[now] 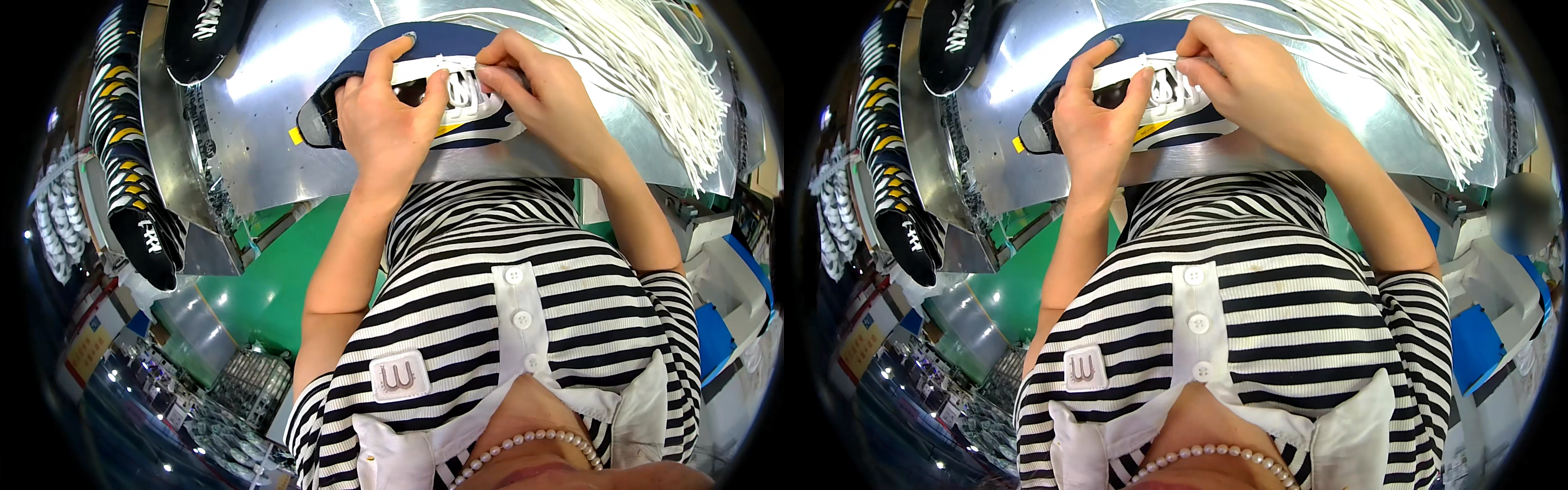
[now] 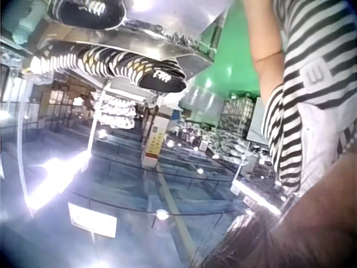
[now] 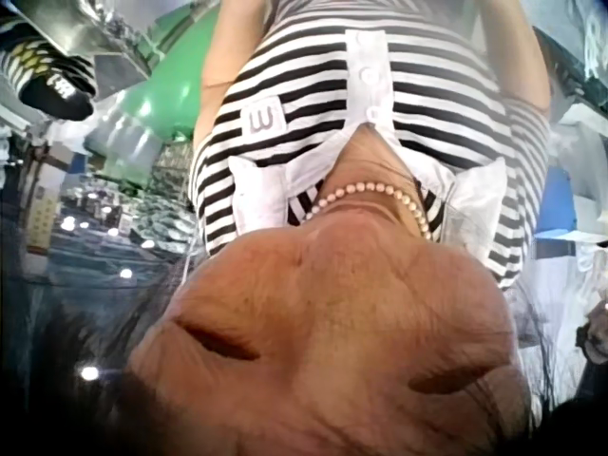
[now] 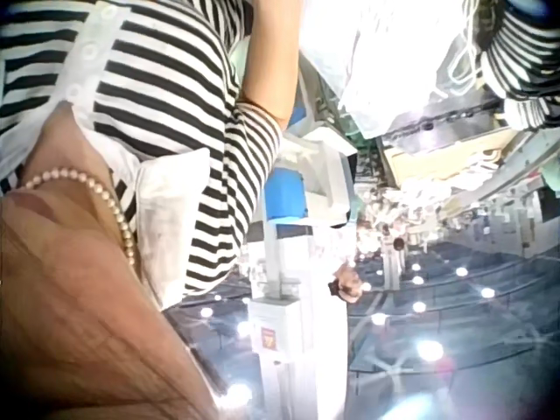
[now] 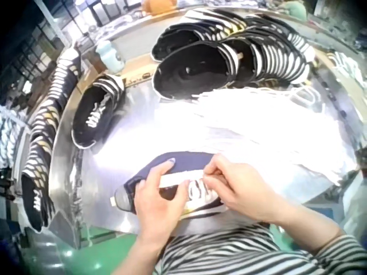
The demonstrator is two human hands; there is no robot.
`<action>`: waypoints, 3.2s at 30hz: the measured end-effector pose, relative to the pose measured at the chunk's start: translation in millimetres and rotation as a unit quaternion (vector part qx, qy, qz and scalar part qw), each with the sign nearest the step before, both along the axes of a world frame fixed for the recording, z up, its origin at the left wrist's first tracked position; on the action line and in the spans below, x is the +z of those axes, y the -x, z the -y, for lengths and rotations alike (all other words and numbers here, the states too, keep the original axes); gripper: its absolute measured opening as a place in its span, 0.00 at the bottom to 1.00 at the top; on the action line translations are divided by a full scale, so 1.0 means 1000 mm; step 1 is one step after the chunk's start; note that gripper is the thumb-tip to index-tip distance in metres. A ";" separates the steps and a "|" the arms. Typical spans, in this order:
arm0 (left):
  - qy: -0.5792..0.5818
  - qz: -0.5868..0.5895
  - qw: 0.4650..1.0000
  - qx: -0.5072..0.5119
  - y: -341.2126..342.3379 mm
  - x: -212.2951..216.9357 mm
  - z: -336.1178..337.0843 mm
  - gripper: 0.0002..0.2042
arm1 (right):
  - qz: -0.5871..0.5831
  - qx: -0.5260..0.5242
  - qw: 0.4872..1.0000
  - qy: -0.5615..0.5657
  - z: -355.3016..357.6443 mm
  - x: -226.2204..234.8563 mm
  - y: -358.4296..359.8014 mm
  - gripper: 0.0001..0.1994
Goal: The person laces shoes by hand, threading white laces through eyelets of multiple blue and yellow sneakers on a metal workbench.
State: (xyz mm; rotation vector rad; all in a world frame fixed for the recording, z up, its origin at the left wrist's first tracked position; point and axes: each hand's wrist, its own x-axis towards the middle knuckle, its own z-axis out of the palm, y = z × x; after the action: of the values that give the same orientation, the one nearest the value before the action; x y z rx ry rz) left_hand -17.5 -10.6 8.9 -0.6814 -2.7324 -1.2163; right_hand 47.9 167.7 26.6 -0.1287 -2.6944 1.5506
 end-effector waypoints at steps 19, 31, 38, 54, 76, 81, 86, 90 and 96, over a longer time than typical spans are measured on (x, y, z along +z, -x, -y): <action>-0.207 0.197 0.957 -0.049 0.008 -0.003 0.007 0.18 | -0.048 0.036 0.984 -0.170 -0.014 0.012 0.016 0.08; -0.199 0.413 0.877 -0.144 0.023 0.031 0.014 0.30 | -0.174 -0.182 0.953 0.167 0.003 -0.041 0.007 0.10; -0.193 0.394 0.891 -0.114 0.023 0.026 0.002 0.27 | -0.351 0.005 0.927 -0.132 0.007 -0.038 0.014 0.19; -0.138 0.335 0.927 -0.097 0.031 0.025 -0.015 0.21 | -0.138 0.002 0.983 0.118 0.030 -0.031 -0.011 0.07; 0.045 0.051 0.976 -0.208 -0.003 0.035 0.011 0.16 | -0.031 -0.134 0.968 0.209 0.021 -0.014 -0.018 0.07; 0.082 0.051 0.984 -0.150 -0.003 0.027 0.000 0.12 | -0.042 -0.113 0.973 0.199 0.015 -0.019 -0.010 0.09; 0.070 0.036 0.987 -0.137 -0.006 0.026 -0.004 0.12 | -0.051 -0.091 0.980 0.169 0.017 -0.016 -0.032 0.10; 0.059 0.020 0.990 -0.129 -0.005 0.022 -0.004 0.13 | -0.001 -0.072 0.988 0.137 0.015 -0.013 -0.043 0.07; 0.076 -0.023 0.977 -0.198 -0.006 0.021 -0.002 0.13 | 0.020 -0.078 0.986 0.148 0.014 -0.013 -0.031 0.06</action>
State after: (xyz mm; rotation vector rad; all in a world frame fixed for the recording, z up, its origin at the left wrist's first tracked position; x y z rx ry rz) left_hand -11.2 -8.5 30.4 -1.3037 -2.7540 -1.0369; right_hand 79.3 153.9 13.6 -0.3718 -2.3949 1.9018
